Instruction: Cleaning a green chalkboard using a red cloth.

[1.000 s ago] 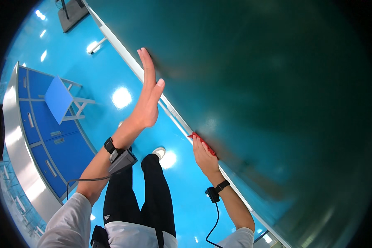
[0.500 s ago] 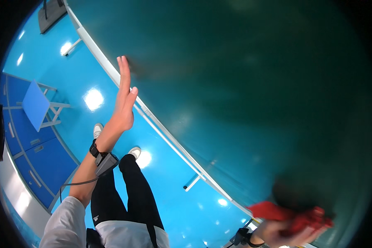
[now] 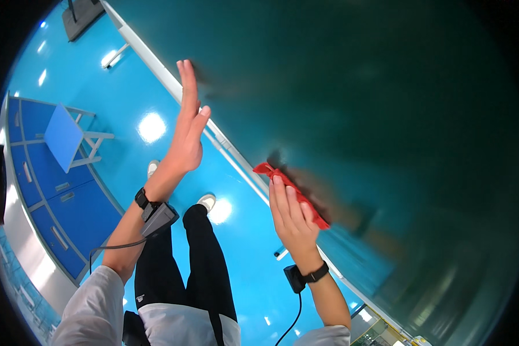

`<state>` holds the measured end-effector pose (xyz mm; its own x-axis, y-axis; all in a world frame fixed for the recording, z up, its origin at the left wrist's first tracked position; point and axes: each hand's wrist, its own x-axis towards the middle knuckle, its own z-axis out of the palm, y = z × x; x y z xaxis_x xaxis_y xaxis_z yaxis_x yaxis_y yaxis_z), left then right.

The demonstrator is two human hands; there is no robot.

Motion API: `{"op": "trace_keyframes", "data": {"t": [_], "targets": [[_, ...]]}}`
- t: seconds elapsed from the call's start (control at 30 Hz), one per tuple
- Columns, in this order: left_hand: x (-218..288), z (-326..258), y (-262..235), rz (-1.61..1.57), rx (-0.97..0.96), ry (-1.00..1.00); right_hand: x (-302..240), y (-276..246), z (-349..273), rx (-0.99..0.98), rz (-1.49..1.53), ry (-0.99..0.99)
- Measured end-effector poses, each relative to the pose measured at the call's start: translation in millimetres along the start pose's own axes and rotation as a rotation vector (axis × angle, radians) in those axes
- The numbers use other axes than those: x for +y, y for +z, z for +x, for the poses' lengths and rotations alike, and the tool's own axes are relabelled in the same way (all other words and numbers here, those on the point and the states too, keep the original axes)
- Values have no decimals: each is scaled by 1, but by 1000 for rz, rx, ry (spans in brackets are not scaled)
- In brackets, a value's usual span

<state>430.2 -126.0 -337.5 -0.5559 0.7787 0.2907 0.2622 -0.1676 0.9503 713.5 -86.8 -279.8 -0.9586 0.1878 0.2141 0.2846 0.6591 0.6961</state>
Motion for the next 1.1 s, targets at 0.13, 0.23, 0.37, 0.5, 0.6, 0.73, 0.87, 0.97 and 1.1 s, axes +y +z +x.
{"op": "trace_keyframes", "data": {"t": [0.13,0.23,0.37,0.5,0.6,0.73,0.87,0.97,1.1], "targets": [[-8,-4,-7,98,-1,76,-43,50,-69,-251,-37,-319],[-11,-7,-12,109,-34,116,-61,79,-111,-361,-67,-470],[-11,-9,-17,104,-74,92,-64,91,-136,-412,-52,-506],[-12,-11,-17,106,-70,94,-55,79,-128,-489,80,-456],[-19,-13,-20,145,2,151,-27,46,-95,-398,194,-415],[18,7,-41,172,169,186,52,-56,-31,-39,257,67],[52,38,-56,166,329,345,152,-182,32,457,-62,553],[67,73,-66,154,466,525,180,-234,88,622,-177,826],[66,108,-80,299,436,634,174,-199,131,827,-168,651]]}}
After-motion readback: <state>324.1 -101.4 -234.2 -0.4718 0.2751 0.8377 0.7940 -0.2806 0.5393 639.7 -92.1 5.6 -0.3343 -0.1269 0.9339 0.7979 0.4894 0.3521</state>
